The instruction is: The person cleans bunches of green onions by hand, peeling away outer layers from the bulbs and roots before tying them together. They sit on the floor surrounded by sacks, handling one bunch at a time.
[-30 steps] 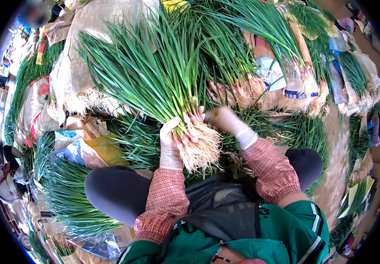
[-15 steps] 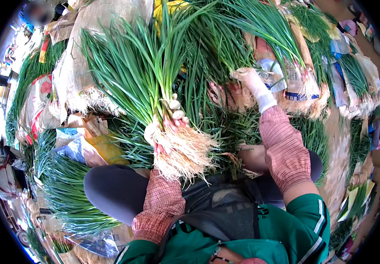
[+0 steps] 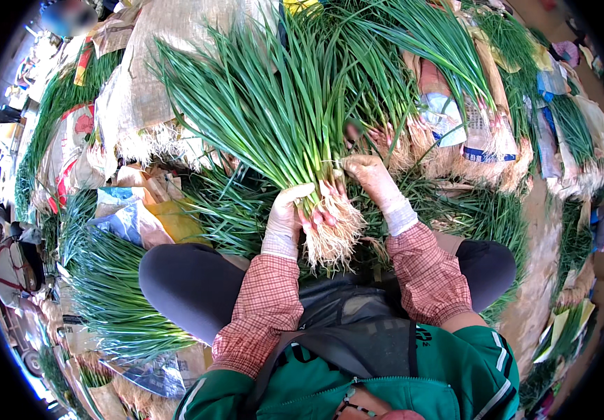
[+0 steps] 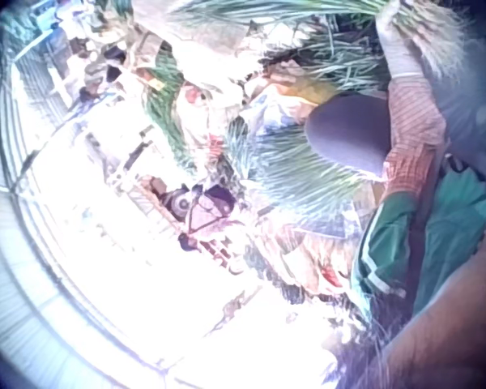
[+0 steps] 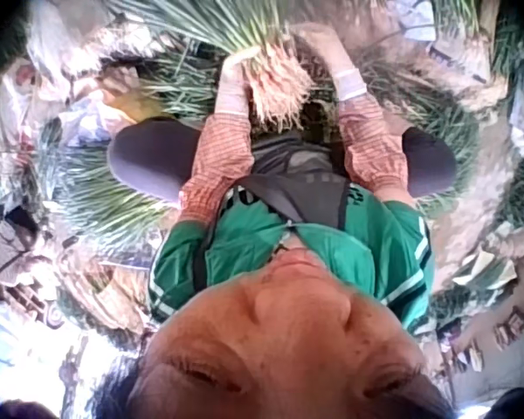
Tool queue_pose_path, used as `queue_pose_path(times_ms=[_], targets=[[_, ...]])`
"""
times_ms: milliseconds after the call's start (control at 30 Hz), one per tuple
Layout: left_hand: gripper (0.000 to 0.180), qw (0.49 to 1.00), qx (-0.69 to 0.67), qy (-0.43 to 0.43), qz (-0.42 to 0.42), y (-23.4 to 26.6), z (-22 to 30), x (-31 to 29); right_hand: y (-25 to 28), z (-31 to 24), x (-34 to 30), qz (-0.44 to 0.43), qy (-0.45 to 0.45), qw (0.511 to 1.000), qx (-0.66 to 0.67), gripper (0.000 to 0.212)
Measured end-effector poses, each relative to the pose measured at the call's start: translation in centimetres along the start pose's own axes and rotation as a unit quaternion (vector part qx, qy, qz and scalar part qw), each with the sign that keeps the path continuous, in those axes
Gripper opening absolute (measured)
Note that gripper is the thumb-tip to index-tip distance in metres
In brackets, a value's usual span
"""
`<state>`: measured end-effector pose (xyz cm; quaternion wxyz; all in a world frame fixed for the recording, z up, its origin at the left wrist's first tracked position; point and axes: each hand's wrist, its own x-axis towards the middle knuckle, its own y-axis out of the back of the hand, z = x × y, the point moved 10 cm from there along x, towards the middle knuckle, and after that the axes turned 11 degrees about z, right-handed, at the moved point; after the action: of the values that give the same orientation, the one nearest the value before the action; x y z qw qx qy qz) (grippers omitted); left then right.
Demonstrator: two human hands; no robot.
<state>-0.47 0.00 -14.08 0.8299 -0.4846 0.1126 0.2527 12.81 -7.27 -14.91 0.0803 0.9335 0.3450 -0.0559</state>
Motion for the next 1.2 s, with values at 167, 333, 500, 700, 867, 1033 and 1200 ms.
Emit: queue_pose_path(times_ms=[167, 333, 500, 700, 867, 1033, 1200], targets=[[0.041, 0.999, 0.007, -0.009, -0.044, -1.2, 0.5, -0.3, -1.0, -5.2, 2.1, 0.084, 0.165, 0.897, -0.402, 0.036], [0.045, 0.998, 0.011, -0.008, -0.055, -0.1, -0.4, 0.9, -0.5, -4.2, 2.3, 0.104, 0.117, 0.874, -0.460, 0.029], [0.049, 0.998, 0.007, 0.012, -0.057, -1.1, -0.3, 0.2, 0.8, 0.7, 1.6, 0.102, -0.047, 0.990, -0.082, 0.019], [0.045, 0.995, 0.051, -0.020, -0.082, -2.1, -0.3, 0.0, 1.4, -3.2, 0.5, 0.187, 0.216, 0.899, -0.331, 0.015], [0.053, 0.993, -0.050, -0.064, -0.090, -2.6, 0.8, 0.0, 5.4, 7.4, -0.6, 0.235, -0.206, 0.881, 0.354, 0.014], [0.061, 0.972, -0.138, -0.059, -0.182, -3.2, 1.2, -0.6, 0.5, -0.8, -1.6, 0.041, -0.033, 0.978, 0.204, 0.028], [0.062, 0.964, -0.191, -0.098, -0.156, -3.2, 1.8, -1.0, -2.3, -8.8, -0.7, 0.086, 0.135, 0.973, -0.164, 0.035]])
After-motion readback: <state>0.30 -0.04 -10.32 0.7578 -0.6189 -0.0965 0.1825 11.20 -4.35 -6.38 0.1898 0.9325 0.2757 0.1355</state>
